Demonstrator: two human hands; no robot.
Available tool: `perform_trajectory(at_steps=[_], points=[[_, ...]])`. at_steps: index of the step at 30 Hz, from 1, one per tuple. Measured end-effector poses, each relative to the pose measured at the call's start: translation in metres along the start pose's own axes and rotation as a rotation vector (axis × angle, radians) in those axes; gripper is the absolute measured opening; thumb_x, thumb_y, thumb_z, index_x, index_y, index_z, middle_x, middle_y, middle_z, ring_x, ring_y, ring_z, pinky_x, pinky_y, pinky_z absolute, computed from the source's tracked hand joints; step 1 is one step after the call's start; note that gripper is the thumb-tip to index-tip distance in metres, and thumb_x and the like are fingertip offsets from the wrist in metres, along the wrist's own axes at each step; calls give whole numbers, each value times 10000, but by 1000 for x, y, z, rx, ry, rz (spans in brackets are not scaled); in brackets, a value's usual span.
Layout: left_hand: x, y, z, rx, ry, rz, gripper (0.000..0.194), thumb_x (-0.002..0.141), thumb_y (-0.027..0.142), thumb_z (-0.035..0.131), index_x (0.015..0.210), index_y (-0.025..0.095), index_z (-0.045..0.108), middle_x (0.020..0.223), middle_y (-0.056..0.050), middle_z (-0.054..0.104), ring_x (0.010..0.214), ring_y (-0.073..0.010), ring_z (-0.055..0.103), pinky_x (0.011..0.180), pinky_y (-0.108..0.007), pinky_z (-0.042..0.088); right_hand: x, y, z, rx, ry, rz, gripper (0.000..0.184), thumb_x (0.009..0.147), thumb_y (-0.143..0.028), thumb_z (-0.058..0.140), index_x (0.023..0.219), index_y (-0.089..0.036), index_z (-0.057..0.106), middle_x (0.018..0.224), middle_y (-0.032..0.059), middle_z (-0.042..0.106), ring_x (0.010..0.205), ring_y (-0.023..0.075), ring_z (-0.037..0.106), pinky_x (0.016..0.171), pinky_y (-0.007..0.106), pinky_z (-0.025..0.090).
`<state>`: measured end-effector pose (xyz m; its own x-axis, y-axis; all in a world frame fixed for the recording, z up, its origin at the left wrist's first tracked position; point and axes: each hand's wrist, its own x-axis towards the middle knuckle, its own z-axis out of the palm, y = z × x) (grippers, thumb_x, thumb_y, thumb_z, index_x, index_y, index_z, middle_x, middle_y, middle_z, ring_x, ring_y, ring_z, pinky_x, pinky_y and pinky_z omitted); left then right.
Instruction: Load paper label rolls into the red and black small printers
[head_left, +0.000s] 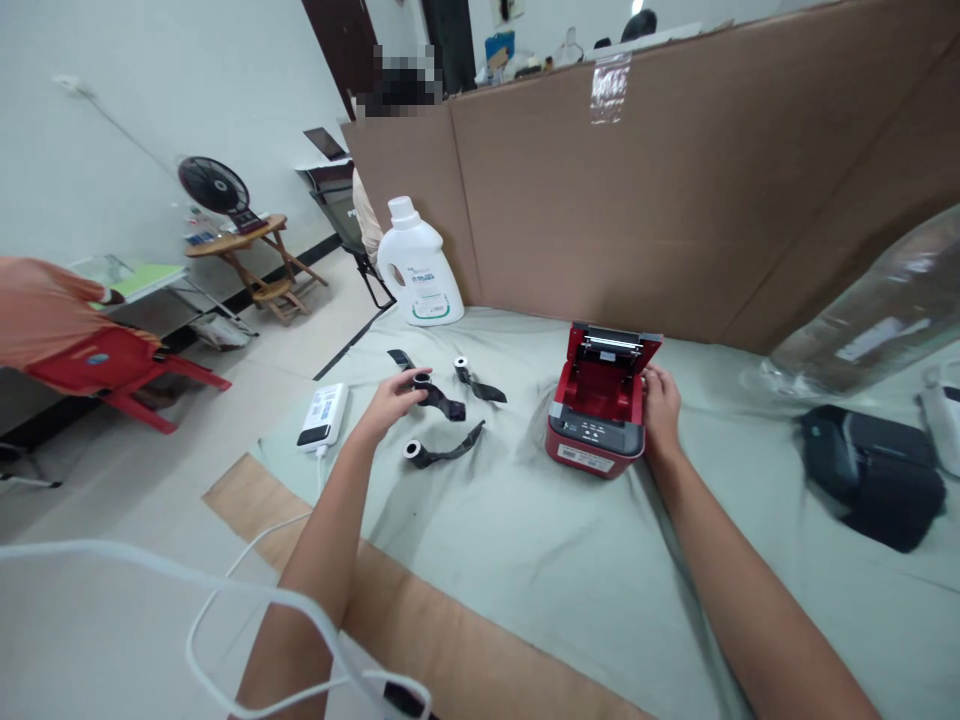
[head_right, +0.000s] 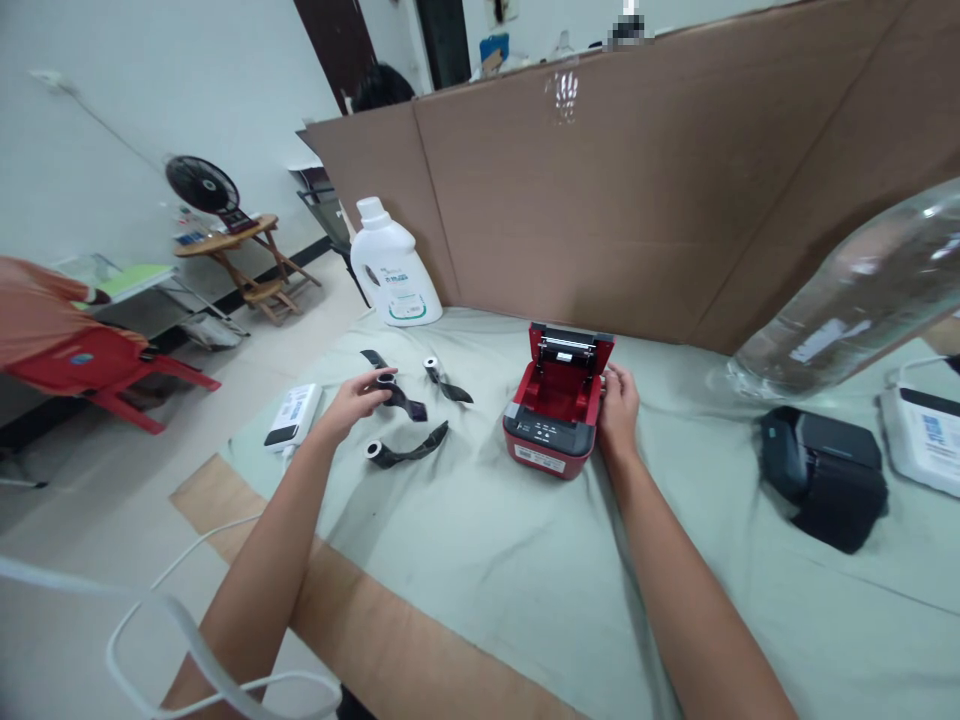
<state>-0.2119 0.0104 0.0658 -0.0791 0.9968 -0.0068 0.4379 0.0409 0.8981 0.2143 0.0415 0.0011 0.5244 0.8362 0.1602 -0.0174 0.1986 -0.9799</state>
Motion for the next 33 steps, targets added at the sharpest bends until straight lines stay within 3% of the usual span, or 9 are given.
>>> perform_trajectory(at_steps=[3, 8, 14, 17, 21, 23, 27, 31, 33], points=[[6, -3, -1, 265, 30, 97, 498, 674, 344, 704, 1140, 179, 756, 900, -44, 691, 578, -114, 462, 568, -266, 389, 1, 2, -1, 1, -8, -4, 447, 822, -589, 610, 1032, -199, 667, 964, 42, 686, 923, 197, 592, 861, 351, 477], [5, -18, 4, 238, 15, 25, 536, 698, 365, 679, 1181, 136, 703, 649, 6, 621, 586, -174, 577, 624, -292, 449, 3, 6, -1, -3, -11, -24, 430, 828, -570, 614, 1039, -199, 674, 1054, 55, 694, 1001, 203, 593, 931, 366, 462], [2, -27, 8, 142, -20, -10, 660, 689, 387, 716, 1290, 120, 664, 742, -16, 693, 550, -143, 571, 607, -284, 464, 4, 6, -1, -2, -14, -21, 434, 814, -579, 628, 1027, -202, 669, 1008, 49, 692, 969, 202, 594, 908, 363, 468], [-2, -22, 5, 113, 25, -3, 759, 683, 355, 726, 1404, 162, 590, 1032, -81, 756, 558, -120, 598, 654, -297, 512, 3, 5, -1, -8, -13, -25, 419, 815, -574, 627, 1013, -206, 667, 1007, 45, 691, 957, 199, 593, 891, 358, 470], [-36, -23, -2, 13, 231, 71, 660, 758, 360, 632, 1394, 189, 583, 1384, -153, 645, 563, -92, 567, 634, -302, 510, 3, 4, -1, -12, -9, -16, 419, 817, -555, 612, 1027, -196, 667, 953, 32, 679, 897, 184, 586, 864, 350, 469], [-65, -29, -3, -24, 232, 56, 586, 770, 351, 564, 1326, 178, 629, 1345, -150, 674, 616, -125, 576, 608, -298, 488, 3, 4, -1, -13, -1, -13, 415, 813, -547, 610, 1026, -195, 666, 944, 28, 675, 892, 183, 585, 856, 349, 468], [-109, -38, 4, 115, 20, -8, 509, 680, 326, 631, 1163, 198, 726, 1251, -114, 724, 939, -261, 656, 738, -352, 516, 3, 3, -1, -17, -2, 1, 404, 811, -550, 609, 1014, -204, 660, 961, 25, 675, 896, 182, 585, 832, 337, 465], [-114, -30, 7, -22, 107, 18, 391, 677, 443, 725, 990, 208, 735, 1069, -104, 739, 1035, -311, 645, 905, -442, 516, 3, 4, -1, 8, 2, 16, 417, 802, -553, 619, 1027, -204, 652, 897, 11, 656, 796, 158, 561, 759, 310, 457], [-108, -20, 6, -177, 194, 18, 471, 744, 598, 642, 1019, 221, 707, 1010, -109, 707, 981, -297, 640, 879, -462, 528, 3, 6, -1, 22, -2, 34, 427, 799, -551, 622, 1045, -204, 649, 868, 0, 644, 744, 145, 539, 726, 301, 448]])
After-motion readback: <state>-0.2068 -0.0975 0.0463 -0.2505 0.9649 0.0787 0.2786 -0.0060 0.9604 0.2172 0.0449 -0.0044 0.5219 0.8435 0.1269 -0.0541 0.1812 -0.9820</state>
